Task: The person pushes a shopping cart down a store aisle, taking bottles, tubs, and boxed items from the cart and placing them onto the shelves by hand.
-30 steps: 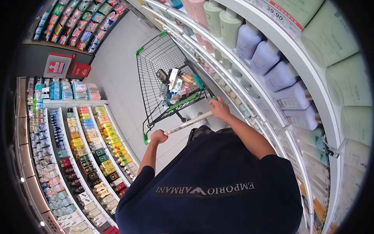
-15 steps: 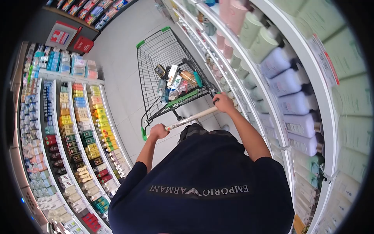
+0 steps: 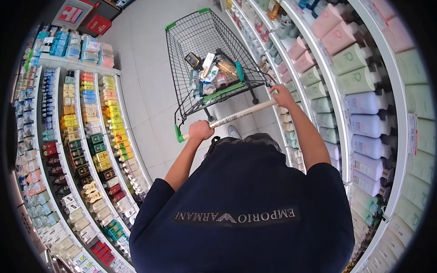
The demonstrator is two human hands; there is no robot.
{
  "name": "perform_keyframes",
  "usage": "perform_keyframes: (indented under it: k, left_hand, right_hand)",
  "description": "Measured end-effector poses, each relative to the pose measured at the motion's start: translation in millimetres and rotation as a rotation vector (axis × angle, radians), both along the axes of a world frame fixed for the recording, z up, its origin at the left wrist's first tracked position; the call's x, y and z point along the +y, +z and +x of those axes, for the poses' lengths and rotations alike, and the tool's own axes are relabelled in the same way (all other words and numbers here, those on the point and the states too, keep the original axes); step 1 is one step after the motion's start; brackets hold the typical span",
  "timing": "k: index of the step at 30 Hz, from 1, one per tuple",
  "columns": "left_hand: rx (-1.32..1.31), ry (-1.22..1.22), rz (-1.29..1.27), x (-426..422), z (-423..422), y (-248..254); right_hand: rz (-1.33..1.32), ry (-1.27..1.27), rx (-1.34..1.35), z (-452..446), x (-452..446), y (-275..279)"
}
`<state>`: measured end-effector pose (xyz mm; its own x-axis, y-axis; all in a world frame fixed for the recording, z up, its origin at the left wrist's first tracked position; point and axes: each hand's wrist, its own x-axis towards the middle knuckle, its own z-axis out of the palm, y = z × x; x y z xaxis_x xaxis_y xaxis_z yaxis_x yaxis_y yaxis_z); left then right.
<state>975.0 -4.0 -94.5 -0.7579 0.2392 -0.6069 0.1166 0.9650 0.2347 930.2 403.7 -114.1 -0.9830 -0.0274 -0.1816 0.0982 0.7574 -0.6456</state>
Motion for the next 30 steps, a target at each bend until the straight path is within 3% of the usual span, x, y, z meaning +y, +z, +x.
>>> perform_keyframes:
  k: [17,30]
  left_hand:
    - [0.063,0.069,0.032,-22.7,-103.9,-7.5]
    - [0.070,0.151,-0.059,-38.0,-222.4,-7.0]
  right_hand:
    - [0.133,0.108,-0.048,-134.7,-30.0,8.3]
    - [0.216,0.123,-0.070,-291.5,-65.2,10.2]
